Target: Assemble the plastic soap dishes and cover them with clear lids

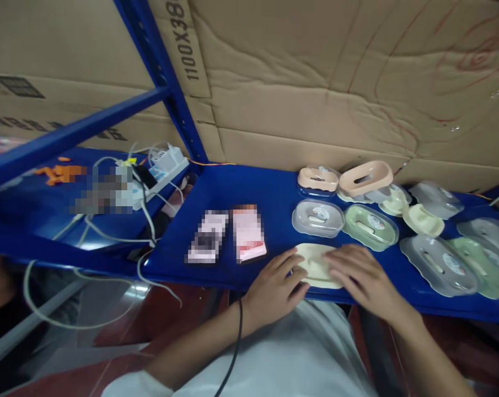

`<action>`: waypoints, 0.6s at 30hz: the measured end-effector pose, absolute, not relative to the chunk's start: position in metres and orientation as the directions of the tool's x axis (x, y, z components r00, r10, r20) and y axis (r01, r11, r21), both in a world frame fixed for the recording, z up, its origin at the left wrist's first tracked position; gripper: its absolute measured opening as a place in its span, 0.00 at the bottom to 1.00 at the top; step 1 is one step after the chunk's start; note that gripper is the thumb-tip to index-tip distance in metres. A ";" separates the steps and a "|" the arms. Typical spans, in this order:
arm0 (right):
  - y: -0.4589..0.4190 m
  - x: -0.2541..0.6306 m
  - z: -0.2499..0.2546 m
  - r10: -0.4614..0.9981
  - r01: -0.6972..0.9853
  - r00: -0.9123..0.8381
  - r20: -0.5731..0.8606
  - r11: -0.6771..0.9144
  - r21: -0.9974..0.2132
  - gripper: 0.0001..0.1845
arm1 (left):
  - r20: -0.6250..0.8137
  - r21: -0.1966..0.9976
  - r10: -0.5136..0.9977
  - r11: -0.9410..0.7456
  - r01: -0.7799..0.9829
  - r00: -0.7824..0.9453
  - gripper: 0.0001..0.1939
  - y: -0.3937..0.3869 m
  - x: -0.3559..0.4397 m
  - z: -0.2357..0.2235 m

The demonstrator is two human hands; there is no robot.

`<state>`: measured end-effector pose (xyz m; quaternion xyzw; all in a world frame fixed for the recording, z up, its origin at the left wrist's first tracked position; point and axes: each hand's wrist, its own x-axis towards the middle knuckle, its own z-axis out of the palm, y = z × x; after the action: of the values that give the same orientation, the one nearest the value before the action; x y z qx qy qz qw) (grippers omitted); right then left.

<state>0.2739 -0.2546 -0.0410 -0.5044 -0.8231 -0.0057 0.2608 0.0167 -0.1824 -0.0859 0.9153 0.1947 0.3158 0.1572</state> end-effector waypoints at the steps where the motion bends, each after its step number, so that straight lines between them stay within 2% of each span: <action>1: -0.242 0.283 -0.029 0.829 0.851 -0.319 0.460 0.464 -0.246 0.21 | 0.515 0.424 0.463 -0.869 0.256 0.721 0.06 -0.182 0.016 -0.086; 3: -0.210 0.299 -0.006 0.834 0.911 -0.234 0.500 0.368 -0.186 0.18 | 0.510 0.436 0.471 -0.863 0.255 0.720 0.06 -0.182 0.015 -0.085; 5: -0.174 0.312 0.010 0.856 0.971 -0.162 0.491 0.226 -0.075 0.21 | 0.507 0.446 0.484 -0.856 0.263 0.713 0.05 -0.181 0.015 -0.083; 7: -0.135 0.321 0.017 0.893 0.988 -0.153 0.423 0.146 0.049 0.26 | 0.504 0.465 0.510 -0.840 0.278 0.698 0.04 -0.181 0.015 -0.082; 9: -0.100 0.328 0.016 0.925 0.985 -0.160 0.344 0.126 0.122 0.30 | 0.500 0.490 0.537 -0.822 0.290 0.679 0.04 -0.181 0.014 -0.082; 11: -0.074 0.333 0.013 0.961 0.989 -0.109 0.253 0.079 0.128 0.36 | 0.500 0.509 0.553 -0.810 0.290 0.667 0.04 -0.180 0.014 -0.082; 15: -0.053 0.344 0.011 1.000 0.998 0.012 -0.002 -0.012 0.059 0.44 | 0.502 0.527 0.563 -0.801 0.284 0.657 0.03 -0.180 0.013 -0.083; 18: -0.064 0.356 0.014 1.000 0.998 -0.001 -0.021 0.002 0.057 0.47 | 0.498 0.532 0.566 -0.798 0.284 0.657 0.03 -0.180 0.012 -0.084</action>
<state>0.3561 -0.0642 0.0135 -0.7061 -0.7074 -0.0127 -0.0274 0.0121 -0.1803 -0.0838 0.8860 0.2398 0.3375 0.2088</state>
